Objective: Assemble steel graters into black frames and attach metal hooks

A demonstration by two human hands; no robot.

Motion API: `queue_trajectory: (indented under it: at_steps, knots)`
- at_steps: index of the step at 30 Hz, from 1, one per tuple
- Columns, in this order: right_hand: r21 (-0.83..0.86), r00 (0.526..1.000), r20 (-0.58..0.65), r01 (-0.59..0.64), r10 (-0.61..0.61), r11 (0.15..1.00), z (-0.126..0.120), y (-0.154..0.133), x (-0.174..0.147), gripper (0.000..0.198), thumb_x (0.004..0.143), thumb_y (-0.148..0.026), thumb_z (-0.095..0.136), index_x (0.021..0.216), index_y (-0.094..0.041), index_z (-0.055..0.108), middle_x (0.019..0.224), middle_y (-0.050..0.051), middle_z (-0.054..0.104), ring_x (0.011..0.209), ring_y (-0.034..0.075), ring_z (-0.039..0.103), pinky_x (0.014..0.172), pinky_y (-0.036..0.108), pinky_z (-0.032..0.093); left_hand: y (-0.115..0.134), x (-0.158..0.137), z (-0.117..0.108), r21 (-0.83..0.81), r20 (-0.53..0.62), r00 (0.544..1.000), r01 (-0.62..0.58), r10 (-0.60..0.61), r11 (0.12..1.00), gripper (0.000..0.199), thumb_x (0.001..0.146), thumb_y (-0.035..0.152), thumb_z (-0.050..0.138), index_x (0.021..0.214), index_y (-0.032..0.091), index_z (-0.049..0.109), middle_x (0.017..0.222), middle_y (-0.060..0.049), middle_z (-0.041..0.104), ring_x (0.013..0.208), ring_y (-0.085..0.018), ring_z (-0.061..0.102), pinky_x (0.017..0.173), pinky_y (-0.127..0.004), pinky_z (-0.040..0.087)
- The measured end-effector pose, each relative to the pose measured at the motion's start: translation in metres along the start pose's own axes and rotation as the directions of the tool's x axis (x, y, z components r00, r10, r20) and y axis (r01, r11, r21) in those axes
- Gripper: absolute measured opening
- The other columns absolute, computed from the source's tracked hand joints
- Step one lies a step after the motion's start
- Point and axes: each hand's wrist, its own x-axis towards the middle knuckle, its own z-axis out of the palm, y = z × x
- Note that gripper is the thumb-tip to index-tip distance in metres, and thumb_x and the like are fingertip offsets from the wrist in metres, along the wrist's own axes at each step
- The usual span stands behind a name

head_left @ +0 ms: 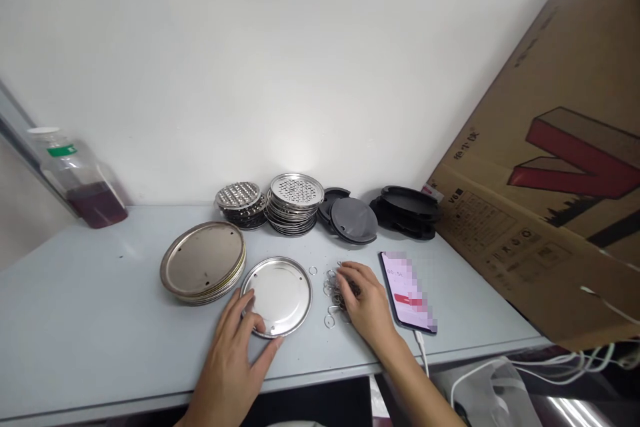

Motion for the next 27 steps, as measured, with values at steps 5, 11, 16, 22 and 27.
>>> queue_trajectory:
  at_steps: [5, 11, 16, 22, 27]
  knots:
    - [-0.054, 0.991, 0.065, -0.116, 0.119, 0.992, 0.005, 0.003, 0.004, 0.048, 0.098, -0.039, 0.041, 0.134, -0.012, 0.054, 0.136, 0.019, 0.055, 0.128, 0.031, 0.049, 0.108, 0.052, 0.040, 0.000, -0.004, -0.002, 0.044, 0.012, 1.000, -0.027, 0.026, 0.999, 0.019, 0.087, 0.036, 0.061, 0.081, 0.022, 0.050, 0.140, -0.014, 0.047, 0.134, -0.034, 0.040, 0.099, -0.054, 0.046]
    - [0.136, 0.988, 0.112, -0.125, 0.110, 0.983, 0.001, 0.003, 0.007, 0.043, 0.098, -0.044, 0.039, 0.125, -0.018, 0.062, 0.127, 0.011, 0.064, 0.123, 0.026, 0.055, 0.108, 0.046, 0.041, 0.016, 0.003, -0.003, 0.099, 0.031, 0.992, -0.121, 0.118, 0.988, 0.048, 0.080, 0.051, 0.067, 0.114, 0.020, 0.052, 0.148, -0.016, 0.041, 0.142, -0.037, 0.029, 0.109, -0.059, 0.036]
    - [0.310, 0.956, 0.046, -0.289, 0.290, 0.906, -0.002, 0.007, 0.008, 0.052, 0.097, -0.051, 0.038, 0.132, -0.018, 0.057, 0.136, 0.011, 0.058, 0.129, 0.026, 0.050, 0.113, 0.046, 0.034, 0.058, 0.055, 0.010, 0.015, 0.365, 0.895, -0.282, 0.257, 0.959, 0.085, 0.085, 0.055, 0.060, 0.151, 0.017, 0.024, 0.152, -0.015, 0.040, 0.145, -0.035, 0.024, 0.117, -0.061, 0.019]
    - [0.429, 0.931, 0.069, -0.351, 0.357, 0.832, -0.003, 0.007, 0.008, 0.055, 0.096, -0.055, 0.039, 0.132, -0.018, 0.056, 0.138, 0.011, 0.056, 0.131, 0.024, 0.049, 0.115, 0.043, 0.032, 0.066, 0.097, 0.024, 0.032, 0.588, 0.791, -0.233, 0.170, 0.972, 0.082, 0.084, 0.050, 0.062, 0.150, 0.012, 0.031, 0.150, -0.020, 0.041, 0.145, -0.038, 0.022, 0.117, -0.064, 0.008]
    - [0.480, 0.930, 0.112, -0.360, 0.351, 0.800, 0.000, 0.000, 0.010, 0.055, 0.094, -0.057, 0.041, 0.131, -0.019, 0.058, 0.138, 0.011, 0.057, 0.131, 0.026, 0.049, 0.115, 0.045, 0.032, 0.065, 0.094, 0.037, -0.024, 0.576, 0.797, -0.205, 0.181, 0.979, 0.078, 0.085, 0.052, 0.061, 0.148, 0.013, 0.036, 0.151, -0.019, 0.039, 0.144, -0.038, 0.025, 0.116, -0.065, 0.009]
